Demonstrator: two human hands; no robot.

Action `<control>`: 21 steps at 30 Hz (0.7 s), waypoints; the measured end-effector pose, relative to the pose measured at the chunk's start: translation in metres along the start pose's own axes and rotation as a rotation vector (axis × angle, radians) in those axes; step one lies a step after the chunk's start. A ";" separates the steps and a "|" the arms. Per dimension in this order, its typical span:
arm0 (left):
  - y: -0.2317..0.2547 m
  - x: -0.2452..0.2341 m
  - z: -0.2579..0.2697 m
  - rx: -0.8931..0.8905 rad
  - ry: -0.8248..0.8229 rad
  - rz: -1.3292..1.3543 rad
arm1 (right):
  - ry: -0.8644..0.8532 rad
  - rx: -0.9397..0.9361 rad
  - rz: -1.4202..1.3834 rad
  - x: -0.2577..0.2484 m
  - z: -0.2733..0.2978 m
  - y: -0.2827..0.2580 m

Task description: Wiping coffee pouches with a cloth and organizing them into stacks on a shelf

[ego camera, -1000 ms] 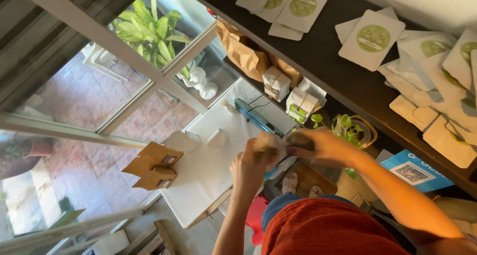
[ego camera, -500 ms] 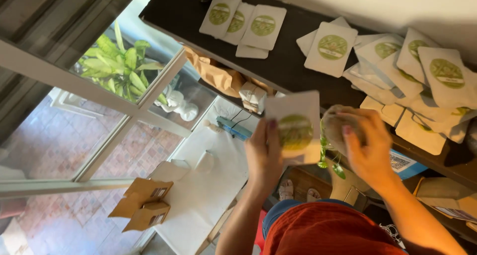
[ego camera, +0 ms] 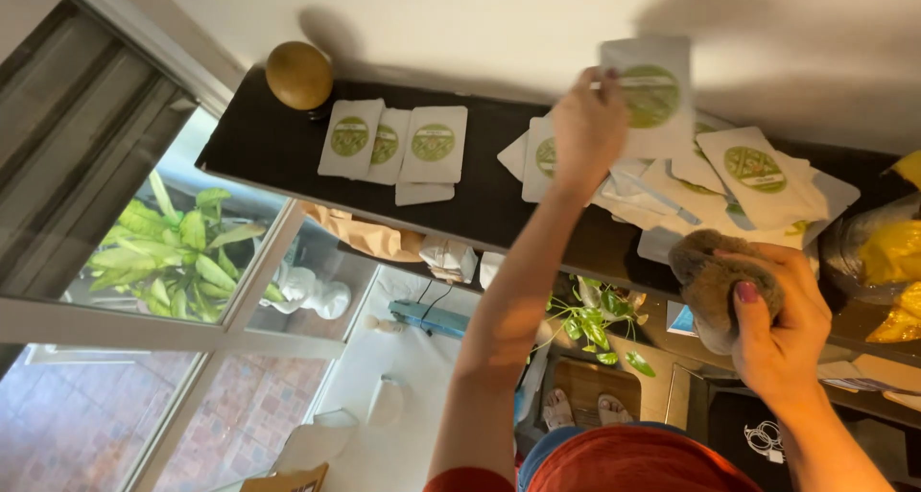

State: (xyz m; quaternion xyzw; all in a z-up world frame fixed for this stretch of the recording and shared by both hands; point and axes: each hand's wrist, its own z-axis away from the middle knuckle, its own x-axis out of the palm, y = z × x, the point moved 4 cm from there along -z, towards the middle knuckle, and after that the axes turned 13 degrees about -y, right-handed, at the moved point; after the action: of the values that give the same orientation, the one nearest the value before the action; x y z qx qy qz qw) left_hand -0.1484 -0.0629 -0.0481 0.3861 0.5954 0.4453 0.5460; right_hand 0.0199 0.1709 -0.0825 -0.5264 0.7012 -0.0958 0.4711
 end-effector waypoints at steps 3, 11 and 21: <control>0.016 0.028 -0.002 -0.052 -0.146 -0.140 | 0.025 -0.011 0.012 -0.003 -0.002 -0.004; -0.107 -0.025 -0.015 -0.286 0.039 -0.657 | 0.131 0.154 -0.171 0.006 0.002 0.019; -0.097 -0.084 0.002 -0.218 0.106 -0.610 | -0.203 -0.047 0.041 0.132 -0.078 -0.016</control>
State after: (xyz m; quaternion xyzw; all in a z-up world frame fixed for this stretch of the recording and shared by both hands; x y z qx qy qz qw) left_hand -0.1354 -0.1717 -0.1149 0.1054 0.6600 0.3416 0.6607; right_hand -0.0294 0.0264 -0.1046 -0.5300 0.6626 -0.0159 0.5289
